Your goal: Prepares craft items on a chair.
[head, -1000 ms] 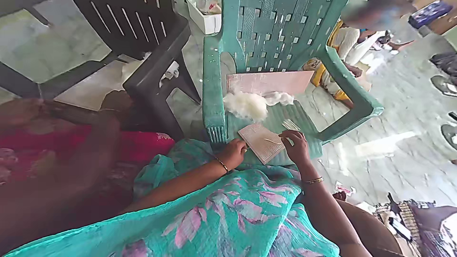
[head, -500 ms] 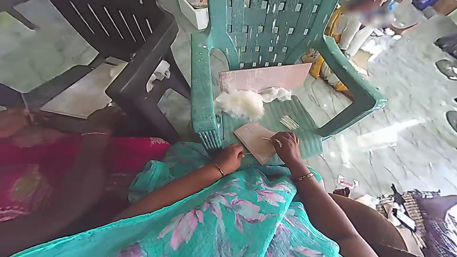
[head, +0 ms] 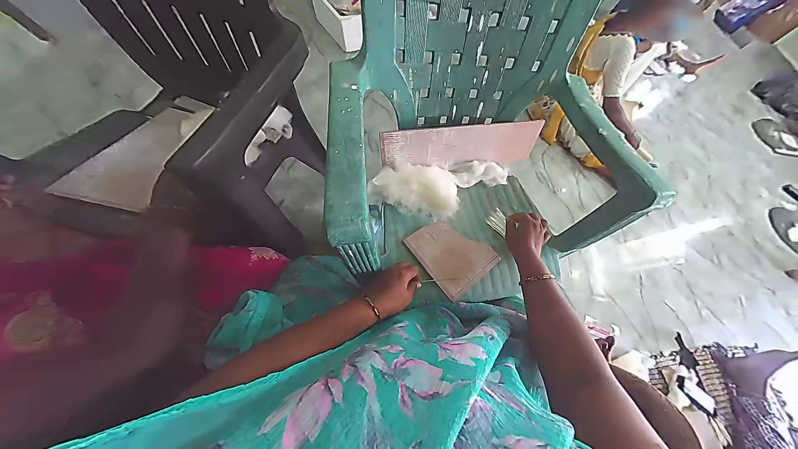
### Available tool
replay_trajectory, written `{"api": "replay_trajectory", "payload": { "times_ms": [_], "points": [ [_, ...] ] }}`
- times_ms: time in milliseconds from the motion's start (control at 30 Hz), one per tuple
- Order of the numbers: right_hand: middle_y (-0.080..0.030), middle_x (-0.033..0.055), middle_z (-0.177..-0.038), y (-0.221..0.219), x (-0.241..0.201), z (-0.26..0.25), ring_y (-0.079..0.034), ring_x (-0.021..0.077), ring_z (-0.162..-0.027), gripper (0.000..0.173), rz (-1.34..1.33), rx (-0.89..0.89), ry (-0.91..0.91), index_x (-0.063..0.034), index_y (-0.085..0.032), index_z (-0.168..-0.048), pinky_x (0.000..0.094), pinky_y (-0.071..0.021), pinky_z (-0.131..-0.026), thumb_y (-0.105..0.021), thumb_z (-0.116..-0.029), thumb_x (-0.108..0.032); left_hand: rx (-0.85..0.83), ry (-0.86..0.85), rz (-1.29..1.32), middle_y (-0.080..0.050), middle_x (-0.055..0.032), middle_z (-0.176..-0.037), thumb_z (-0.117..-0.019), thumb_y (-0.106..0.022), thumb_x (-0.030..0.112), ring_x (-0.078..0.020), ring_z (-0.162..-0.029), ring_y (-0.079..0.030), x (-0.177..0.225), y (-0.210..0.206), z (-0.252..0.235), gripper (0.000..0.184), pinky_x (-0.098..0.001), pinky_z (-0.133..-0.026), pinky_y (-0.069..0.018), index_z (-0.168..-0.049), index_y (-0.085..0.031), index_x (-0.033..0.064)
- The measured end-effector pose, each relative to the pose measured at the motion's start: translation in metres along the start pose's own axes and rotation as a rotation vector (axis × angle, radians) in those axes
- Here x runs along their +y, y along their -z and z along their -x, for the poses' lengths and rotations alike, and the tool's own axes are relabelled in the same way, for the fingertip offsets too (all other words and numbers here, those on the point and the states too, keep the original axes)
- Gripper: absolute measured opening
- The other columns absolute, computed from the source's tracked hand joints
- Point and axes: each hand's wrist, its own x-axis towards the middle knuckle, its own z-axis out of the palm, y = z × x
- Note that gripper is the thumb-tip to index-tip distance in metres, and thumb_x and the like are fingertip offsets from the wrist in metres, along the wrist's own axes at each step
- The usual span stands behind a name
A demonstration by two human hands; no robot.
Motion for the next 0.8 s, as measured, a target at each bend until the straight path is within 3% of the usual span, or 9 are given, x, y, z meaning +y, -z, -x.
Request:
{"api": "replay_trajectory", "payload": {
  "times_ms": [300,467,567,700,800],
  "points": [
    [-0.065,0.0258,-0.129,0.013,0.029,-0.007,-0.051,0.0494,-0.13,0.029,-0.057,0.033,-0.138,-0.0054,-0.073,-0.119,0.0736,-0.034,-0.102,-0.054,-0.1056,-0.023,-0.009,-0.013,0.006,-0.064,-0.0232,-0.12,-0.1081,-0.048,0.017,-0.0342,-0.118,-0.061,-0.001,0.0,-0.002,0.031,-0.0458,-0.106,-0.0459,-0.121,-0.065,-0.0054],
    [-0.061,0.0267,-0.135,0.007,0.039,0.008,-0.048,0.0511,-0.133,0.034,-0.024,0.011,-0.038,-0.0092,-0.069,-0.13,0.0724,-0.035,-0.104,-0.049,-0.1035,-0.007,-0.037,0.009,-0.013,-0.063,-0.0228,-0.121,-0.1082,-0.048,0.016,-0.0341,-0.119,-0.06,0.004,0.004,-0.002,0.03,-0.0466,-0.107,-0.0456,-0.121,-0.064,-0.0053],
    [-0.058,0.0234,-0.141,0.003,0.035,0.015,-0.044,0.0501,-0.138,0.043,0.015,-0.036,0.011,-0.0167,-0.066,-0.137,0.0741,-0.0328,-0.106,-0.05,-0.101,-0.001,-0.049,0.014,-0.013,-0.063,-0.0225,-0.122,-0.1084,-0.047,0.016,-0.0337,-0.12,-0.06,0.004,0.005,-0.001,0.031,-0.0465,-0.107,-0.0454,-0.122,-0.064,-0.0051],
    [-0.066,0.0186,-0.13,0.003,0.03,0.017,-0.048,0.0465,-0.134,0.034,0.017,0.027,0.031,-0.0124,-0.078,-0.109,0.0709,-0.0364,-0.102,-0.054,-0.0936,0.007,-0.054,0.008,-0.013,-0.063,-0.0225,-0.122,-0.1083,-0.048,0.016,-0.0339,-0.12,-0.06,0.002,0.004,-0.002,0.03,-0.0459,-0.108,-0.0449,-0.122,-0.064,-0.005],
    [-0.066,0.0203,-0.128,0.004,0.027,0.017,-0.048,0.0462,-0.134,0.032,0.027,0.082,0.003,-0.0101,-0.077,-0.109,0.0696,-0.0367,-0.102,-0.053,-0.0943,0.005,-0.049,0.006,-0.018,-0.063,-0.0224,-0.124,-0.1081,-0.048,0.017,-0.0336,-0.121,-0.06,0.001,0.004,-0.002,0.03,-0.046,-0.108,-0.0451,-0.122,-0.064,-0.0044]
  ]
}}
